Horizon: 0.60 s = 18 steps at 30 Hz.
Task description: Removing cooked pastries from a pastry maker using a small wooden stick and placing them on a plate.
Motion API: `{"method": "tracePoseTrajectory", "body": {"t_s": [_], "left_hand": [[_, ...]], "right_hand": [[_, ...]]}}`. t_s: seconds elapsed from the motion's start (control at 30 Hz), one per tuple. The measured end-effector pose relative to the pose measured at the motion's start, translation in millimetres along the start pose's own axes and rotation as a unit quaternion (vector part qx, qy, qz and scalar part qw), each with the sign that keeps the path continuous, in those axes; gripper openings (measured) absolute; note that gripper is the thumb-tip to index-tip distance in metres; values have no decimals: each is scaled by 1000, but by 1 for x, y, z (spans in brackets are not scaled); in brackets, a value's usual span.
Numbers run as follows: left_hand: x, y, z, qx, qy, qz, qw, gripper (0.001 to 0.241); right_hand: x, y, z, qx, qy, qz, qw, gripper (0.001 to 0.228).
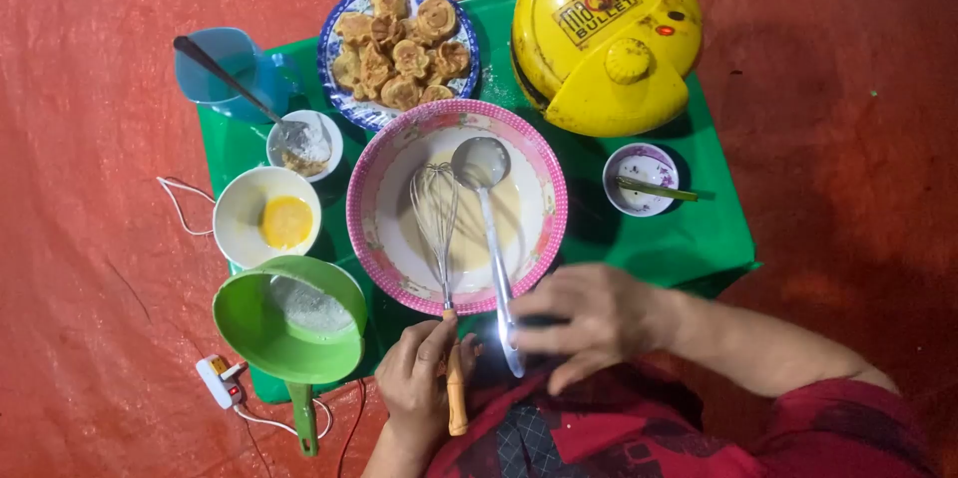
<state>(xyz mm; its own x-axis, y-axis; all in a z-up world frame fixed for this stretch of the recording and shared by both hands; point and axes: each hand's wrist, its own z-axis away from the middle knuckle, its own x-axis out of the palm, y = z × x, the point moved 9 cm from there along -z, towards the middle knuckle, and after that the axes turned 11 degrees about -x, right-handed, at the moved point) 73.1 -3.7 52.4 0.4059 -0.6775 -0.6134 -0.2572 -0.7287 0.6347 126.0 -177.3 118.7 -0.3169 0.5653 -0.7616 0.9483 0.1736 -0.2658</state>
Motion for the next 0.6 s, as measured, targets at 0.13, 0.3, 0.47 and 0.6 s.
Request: {"method": "tracePoseTrajectory", "body": {"t_s": [0.13, 0.3, 0.47, 0.6], "left_hand": [[3, 0, 2, 8, -2, 5, 1000, 34], [4, -2, 2, 14, 0, 13, 1000, 36], [5, -6, 0, 7, 5, 1, 1000, 36], [3, -9, -2, 15, 17, -4, 1000, 33]], "right_hand": [[-60, 52, 63, 22, 35, 270, 962, 51], [-103, 149, 98, 238, -177, 434, 851, 109], [-101, 170, 100, 212, -222, 411, 858, 107], [-106, 175, 96, 190, -225, 401, 867, 114]]}}
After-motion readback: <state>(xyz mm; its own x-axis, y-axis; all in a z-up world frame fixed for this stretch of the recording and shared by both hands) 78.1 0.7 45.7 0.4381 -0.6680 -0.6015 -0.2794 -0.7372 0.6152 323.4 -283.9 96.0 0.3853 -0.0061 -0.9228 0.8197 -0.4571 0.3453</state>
